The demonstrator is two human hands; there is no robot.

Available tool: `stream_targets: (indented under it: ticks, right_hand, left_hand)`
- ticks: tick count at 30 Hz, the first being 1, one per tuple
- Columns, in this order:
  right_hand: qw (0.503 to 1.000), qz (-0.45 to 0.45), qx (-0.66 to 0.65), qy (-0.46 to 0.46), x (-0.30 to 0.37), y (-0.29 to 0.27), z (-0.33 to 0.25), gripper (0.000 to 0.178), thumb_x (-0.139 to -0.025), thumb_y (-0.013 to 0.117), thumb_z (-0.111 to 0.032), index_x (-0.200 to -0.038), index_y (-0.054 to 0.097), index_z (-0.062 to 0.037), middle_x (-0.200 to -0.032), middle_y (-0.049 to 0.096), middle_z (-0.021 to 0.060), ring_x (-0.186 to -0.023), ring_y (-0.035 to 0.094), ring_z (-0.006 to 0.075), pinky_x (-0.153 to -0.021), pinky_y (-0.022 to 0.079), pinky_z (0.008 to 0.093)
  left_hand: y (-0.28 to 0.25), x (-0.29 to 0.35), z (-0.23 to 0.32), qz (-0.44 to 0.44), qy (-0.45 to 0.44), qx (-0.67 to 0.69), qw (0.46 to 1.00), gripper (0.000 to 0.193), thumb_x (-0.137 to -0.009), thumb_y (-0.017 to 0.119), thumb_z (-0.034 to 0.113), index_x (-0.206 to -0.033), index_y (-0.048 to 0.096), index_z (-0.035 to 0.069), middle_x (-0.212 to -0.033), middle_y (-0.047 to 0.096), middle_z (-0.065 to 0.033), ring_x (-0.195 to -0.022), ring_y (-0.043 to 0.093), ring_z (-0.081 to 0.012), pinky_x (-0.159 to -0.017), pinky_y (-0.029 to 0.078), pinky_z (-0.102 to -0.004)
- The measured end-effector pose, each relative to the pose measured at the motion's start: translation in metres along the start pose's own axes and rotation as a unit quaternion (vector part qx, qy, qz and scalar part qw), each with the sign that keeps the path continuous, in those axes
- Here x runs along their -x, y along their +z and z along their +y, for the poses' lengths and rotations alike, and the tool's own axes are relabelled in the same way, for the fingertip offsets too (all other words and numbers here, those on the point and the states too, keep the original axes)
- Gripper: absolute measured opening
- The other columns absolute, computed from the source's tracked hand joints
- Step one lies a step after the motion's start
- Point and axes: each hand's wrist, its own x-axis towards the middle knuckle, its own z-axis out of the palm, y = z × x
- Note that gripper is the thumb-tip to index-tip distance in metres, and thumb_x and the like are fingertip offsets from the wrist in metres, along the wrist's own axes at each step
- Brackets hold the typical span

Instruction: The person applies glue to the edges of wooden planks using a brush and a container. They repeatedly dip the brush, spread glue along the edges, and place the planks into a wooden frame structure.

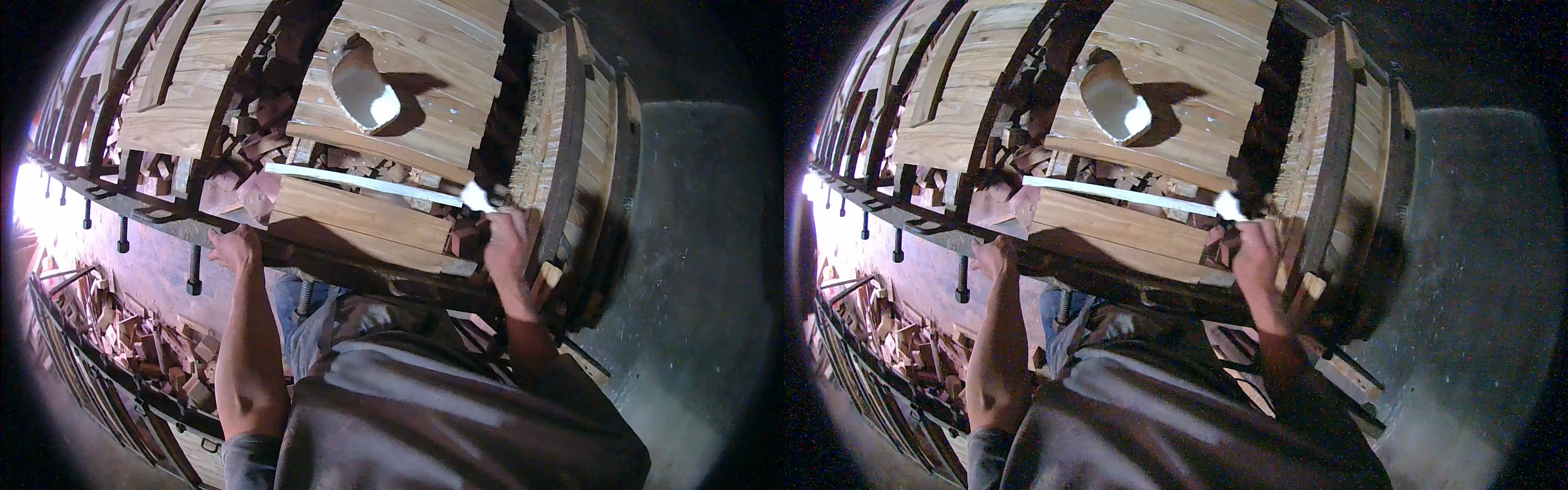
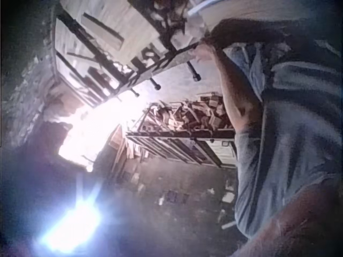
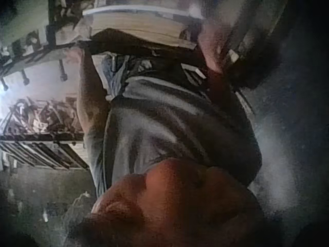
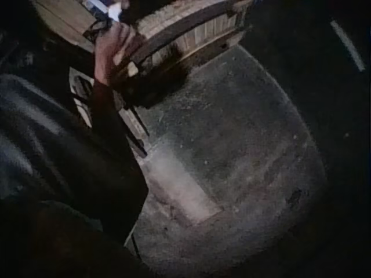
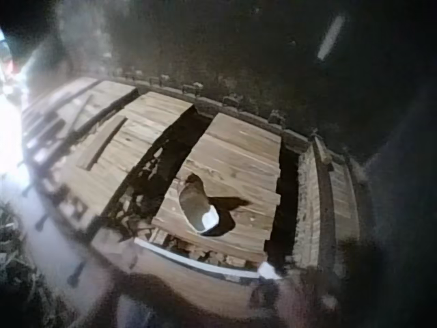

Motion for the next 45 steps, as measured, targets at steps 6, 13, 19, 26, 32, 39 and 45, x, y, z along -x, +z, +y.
stream_targets:
  ticks: [6, 13, 19, 26, 32, 39, 45]
  right_hand:
    - [0.988, -0.056, -0.143, -0.01, -0.012, 0.052, -0.064, 0.022, -0.078, 0.056, 0.008, -0.094, 0.064, -0.0045, -0.09, 0.057, 0.0117, -0.087, 0.058, 0.0315, -0.073, 0.046, 0.0367]
    - [0.972, -0.009, -0.146, 0.184, 0.006, 0.04, -0.024, 0.024, -0.08, 0.053, 0.012, -0.095, 0.065, -0.0028, -0.093, 0.06, 0.0133, -0.088, 0.06, 0.0315, -0.079, 0.047, 0.0358]
    - [0.987, 0.021, -0.004, 0.159, 0.011, -0.008, 0.019, 0.026, -0.081, 0.053, 0.01, -0.099, 0.065, -0.0048, -0.095, 0.063, 0.0154, -0.09, 0.062, 0.0341, -0.077, 0.048, 0.04]
    - [0.989, -0.032, -0.142, 0.036, -0.005, 0.054, -0.054, 0.026, -0.075, 0.055, 0.013, -0.094, 0.064, -0.002, -0.09, 0.054, 0.0142, -0.086, 0.056, 0.0332, -0.072, 0.045, 0.0394]
    - [0.975, -0.065, -0.201, -0.068, -0.042, 0.114, -0.13, 0.023, -0.079, 0.055, 0.007, -0.096, 0.066, -0.0037, -0.09, 0.056, 0.0133, -0.086, 0.057, 0.0316, -0.072, 0.045, 0.0395]
    - [0.955, -0.071, -0.272, -0.097, -0.069, 0.19, -0.216, 0.023, -0.076, 0.063, 0.004, -0.098, 0.066, -0.0033, -0.093, 0.059, 0.0147, -0.087, 0.06, 0.0338, -0.074, 0.048, 0.0408]
    - [0.928, -0.088, -0.362, -0.011, -0.094, 0.208, -0.216, 0.028, -0.079, 0.061, 0.003, -0.106, 0.067, -0.0031, -0.097, 0.063, 0.0137, -0.093, 0.062, 0.028, -0.083, 0.048, 0.0355]
  left_hand:
    - [-0.003, 0.003, 0.006, -0.006, -0.005, -0.006, 1.0, 0.073, -0.075, 0.066, 0.015, -0.143, 0.04, 0.01, -0.126, 0.04, -0.0313, -0.107, 0.056, -0.0462, -0.092, 0.048, -0.048]
    - [0.001, -0.005, -0.004, -0.012, -0.011, -0.003, 1.0, 0.074, -0.076, 0.071, 0.02, -0.143, 0.04, 0.011, -0.127, 0.039, -0.0313, -0.109, 0.056, -0.0465, -0.091, 0.049, -0.0484]
    - [0.006, -0.01, -0.01, 0.0, -0.006, -0.002, 1.0, 0.072, -0.075, 0.069, 0.018, -0.141, 0.042, 0.01, -0.127, 0.039, -0.031, -0.111, 0.055, -0.0467, -0.094, 0.047, -0.0488]
    - [0.006, -0.007, -0.004, 0.015, -0.011, -0.009, 1.0, 0.067, -0.071, 0.076, 0.022, -0.131, 0.05, 0.007, -0.122, 0.042, -0.0313, -0.107, 0.055, -0.0473, -0.093, 0.047, -0.0493]
    - [0.007, -0.008, -0.01, 0.021, 0.017, -0.001, 1.0, 0.075, -0.07, 0.074, 0.021, -0.136, 0.044, 0.004, -0.121, 0.042, -0.0335, -0.11, 0.05, -0.049, -0.096, 0.044, -0.0482]
    - [0.01, -0.007, -0.014, 0.033, -0.003, 0.076, 0.997, 0.065, -0.072, 0.065, 0.014, -0.133, 0.047, 0.003, -0.123, 0.04, -0.0318, -0.108, 0.051, -0.0468, -0.094, 0.044, -0.046]
    - [-0.005, 0.003, -0.002, 0.035, 0.025, 0.028, 0.999, 0.069, -0.072, 0.065, 0.014, -0.137, 0.044, 0.004, -0.123, 0.04, -0.03, -0.109, 0.051, -0.0458, -0.095, 0.043, -0.0455]
